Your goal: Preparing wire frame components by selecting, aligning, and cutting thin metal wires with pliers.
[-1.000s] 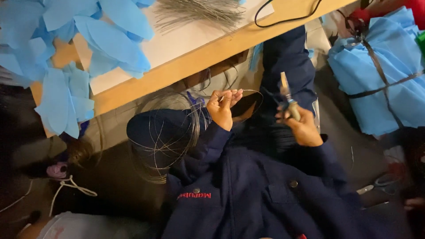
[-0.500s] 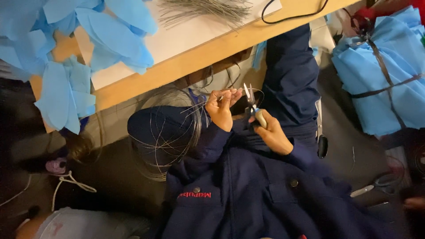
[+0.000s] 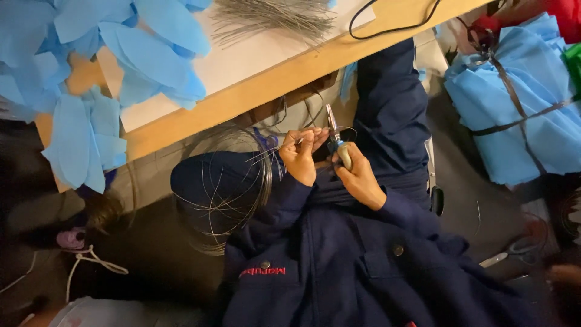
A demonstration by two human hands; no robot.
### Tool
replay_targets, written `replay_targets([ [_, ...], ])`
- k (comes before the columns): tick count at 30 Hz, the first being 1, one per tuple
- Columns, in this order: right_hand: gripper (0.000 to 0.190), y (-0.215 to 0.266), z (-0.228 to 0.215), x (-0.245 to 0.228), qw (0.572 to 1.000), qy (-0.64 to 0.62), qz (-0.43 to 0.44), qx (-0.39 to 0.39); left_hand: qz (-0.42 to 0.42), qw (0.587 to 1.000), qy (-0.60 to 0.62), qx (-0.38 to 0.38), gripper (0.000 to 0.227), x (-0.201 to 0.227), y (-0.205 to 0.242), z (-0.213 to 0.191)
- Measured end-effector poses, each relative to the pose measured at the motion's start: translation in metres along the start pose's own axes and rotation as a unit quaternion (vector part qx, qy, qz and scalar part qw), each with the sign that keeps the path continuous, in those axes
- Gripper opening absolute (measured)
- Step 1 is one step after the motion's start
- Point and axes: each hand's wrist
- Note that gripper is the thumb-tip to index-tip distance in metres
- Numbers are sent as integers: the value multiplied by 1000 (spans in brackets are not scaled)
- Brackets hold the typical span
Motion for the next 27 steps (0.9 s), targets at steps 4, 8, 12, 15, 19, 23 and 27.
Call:
replay_targets([
  [4, 14, -1, 1, 1, 1000, -1, -8, 4, 6, 1000, 9, -4, 9, 3, 0, 1],
  [8, 13, -2, 2, 1, 1000, 7, -7, 5, 8, 1000, -4, -5, 9, 7, 1, 3],
  [12, 13, 0, 2, -3, 1000, 3, -1, 1, 17, 1000, -12, -2, 8, 2, 2, 0],
  [15, 13, -2, 0, -6, 1000, 20, -1, -9, 26, 999, -31, -6, 7, 4, 3, 2],
  [19, 13, -2, 1, -14, 1000, 27, 4, 8, 12, 1000, -18, 0, 6, 6, 6, 4],
  [23, 11, -2, 3, -8, 999, 27, 16, 39, 4, 1000, -4, 0, 7, 5, 7, 3],
  [27, 16, 1, 7, -25, 997, 9, 44, 68, 18, 1000, 7, -2, 8, 5, 9, 5],
])
Point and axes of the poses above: each hand's wrist, its own y-axis away from the middle knuckle, its own z-axis out of the palm, x = y × z, and after that the axes turned 5 degrees about x, right-handed
